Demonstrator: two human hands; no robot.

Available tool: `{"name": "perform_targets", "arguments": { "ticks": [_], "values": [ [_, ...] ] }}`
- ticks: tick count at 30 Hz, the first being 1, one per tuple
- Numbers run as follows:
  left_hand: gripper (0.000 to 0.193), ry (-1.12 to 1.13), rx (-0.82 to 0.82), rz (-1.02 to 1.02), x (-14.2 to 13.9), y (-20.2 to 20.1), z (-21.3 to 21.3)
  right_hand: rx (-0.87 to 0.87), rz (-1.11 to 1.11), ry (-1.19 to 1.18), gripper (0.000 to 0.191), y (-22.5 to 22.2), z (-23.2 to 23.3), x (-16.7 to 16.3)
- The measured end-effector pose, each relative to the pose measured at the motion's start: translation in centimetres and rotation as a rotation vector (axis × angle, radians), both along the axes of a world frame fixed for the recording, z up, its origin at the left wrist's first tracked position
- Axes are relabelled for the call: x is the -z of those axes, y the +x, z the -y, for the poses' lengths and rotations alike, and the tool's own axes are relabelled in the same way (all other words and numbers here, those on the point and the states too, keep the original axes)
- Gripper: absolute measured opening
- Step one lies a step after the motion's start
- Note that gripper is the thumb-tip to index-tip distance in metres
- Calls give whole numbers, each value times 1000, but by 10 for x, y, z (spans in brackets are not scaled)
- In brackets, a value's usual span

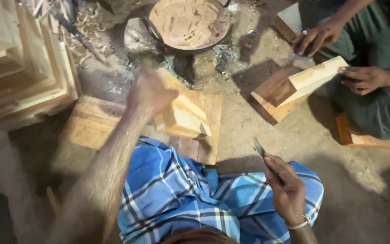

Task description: The person sits on the floor and sands rectangular wooden planks using a sanding block. They repeatedly rub the block along the surfaces and edges, turning the planks to cover different sides. Another person nearby also sands wood.

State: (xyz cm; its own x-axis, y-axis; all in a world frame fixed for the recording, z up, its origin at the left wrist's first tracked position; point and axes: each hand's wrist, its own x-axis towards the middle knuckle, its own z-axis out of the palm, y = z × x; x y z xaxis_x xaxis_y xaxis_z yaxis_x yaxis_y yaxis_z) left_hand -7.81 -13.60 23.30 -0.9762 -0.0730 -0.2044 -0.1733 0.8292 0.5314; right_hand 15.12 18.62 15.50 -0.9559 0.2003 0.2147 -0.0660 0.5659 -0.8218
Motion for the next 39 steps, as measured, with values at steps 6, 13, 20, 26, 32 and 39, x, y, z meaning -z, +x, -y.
{"name": "perform_targets", "arguments": {
  "ticks": [6, 13, 20, 26, 32, 39],
  "values": [
    [84, -375, 956, -61, -29, 1, -58, -12, -1, -109, 37, 1, -19, 4],
    [56, -555, 1215, -864, -2, 50, -75, 24, 41, -673, 43, -35, 1, 12],
    [62, -75, 585, -933, 63, 100, -45, -174, 44, -625, 49, -109, 19, -7],
    [83, 188, 579, -905, 92, 103, -41, -425, -117, -30, 38, -181, 27, -22],
    [78, 215, 551, -863, 97, 103, -38, -362, -318, 512, 26, -198, 43, -57],
    [75, 280, 543, -875, 94, 108, -35, -465, -270, 901, 30, -185, 61, -111]
  ]
}}
